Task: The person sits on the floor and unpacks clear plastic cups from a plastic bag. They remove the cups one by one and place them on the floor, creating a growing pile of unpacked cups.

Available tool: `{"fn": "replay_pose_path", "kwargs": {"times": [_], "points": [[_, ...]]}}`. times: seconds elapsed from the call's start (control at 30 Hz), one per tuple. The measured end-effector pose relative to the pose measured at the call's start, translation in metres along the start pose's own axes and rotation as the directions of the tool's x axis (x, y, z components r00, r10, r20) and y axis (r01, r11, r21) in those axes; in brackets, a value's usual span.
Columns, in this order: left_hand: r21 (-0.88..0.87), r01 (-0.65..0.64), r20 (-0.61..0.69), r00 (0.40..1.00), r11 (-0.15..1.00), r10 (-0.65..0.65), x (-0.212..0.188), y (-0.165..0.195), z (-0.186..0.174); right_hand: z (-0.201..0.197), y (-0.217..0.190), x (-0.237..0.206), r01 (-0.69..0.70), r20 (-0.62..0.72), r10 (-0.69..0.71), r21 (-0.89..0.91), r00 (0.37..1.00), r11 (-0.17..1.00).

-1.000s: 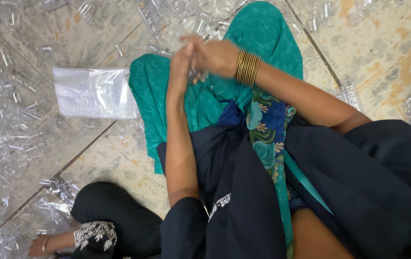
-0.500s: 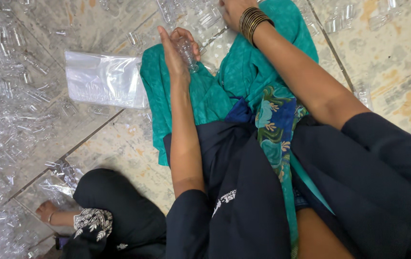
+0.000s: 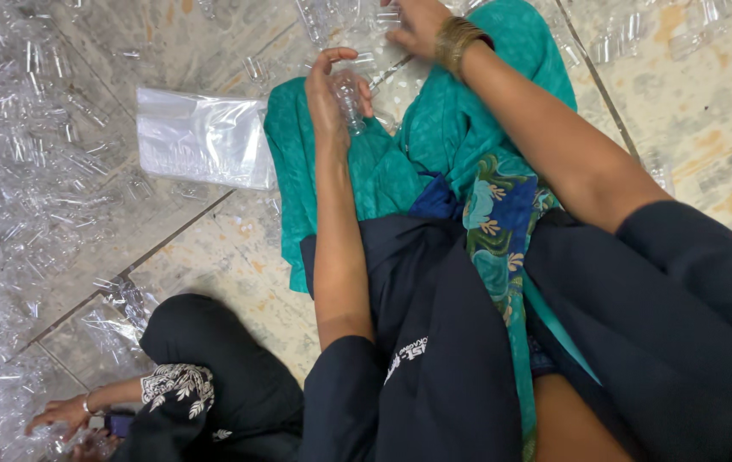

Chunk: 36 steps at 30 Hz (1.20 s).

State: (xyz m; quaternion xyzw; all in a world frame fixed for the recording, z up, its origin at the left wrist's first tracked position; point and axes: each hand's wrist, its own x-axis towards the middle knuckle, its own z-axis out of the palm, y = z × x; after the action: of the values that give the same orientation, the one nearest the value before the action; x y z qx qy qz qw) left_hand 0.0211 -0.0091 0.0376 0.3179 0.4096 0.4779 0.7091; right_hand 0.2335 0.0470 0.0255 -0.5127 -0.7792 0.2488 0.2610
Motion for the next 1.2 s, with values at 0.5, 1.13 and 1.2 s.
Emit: {"fn": "replay_pose_path", "kwargs": {"times": [0.5,1.13,1.2], "points": [[0.291,-0.002,0.139,0.989,0.957,-0.041,-0.006,-0.006,0.009,-0.042,0.004,-0.049,-0.003,-0.059,0.025,0.343,0.998,0.939],[-0.125,-0.439,0.017,0.896,0.89,0.444,-0.011,0.008,-0.008,0.045,-0.012,-0.008,0.236,-0.011,-0.237,-0.055,0.971,0.97],[-0.073,-0.466,-0.008,0.885,0.882,0.466,-0.011,0.008,-0.008,0.039,-0.008,-0.01,0.017,0.055,-0.023,0.109,0.998,0.994]]}}
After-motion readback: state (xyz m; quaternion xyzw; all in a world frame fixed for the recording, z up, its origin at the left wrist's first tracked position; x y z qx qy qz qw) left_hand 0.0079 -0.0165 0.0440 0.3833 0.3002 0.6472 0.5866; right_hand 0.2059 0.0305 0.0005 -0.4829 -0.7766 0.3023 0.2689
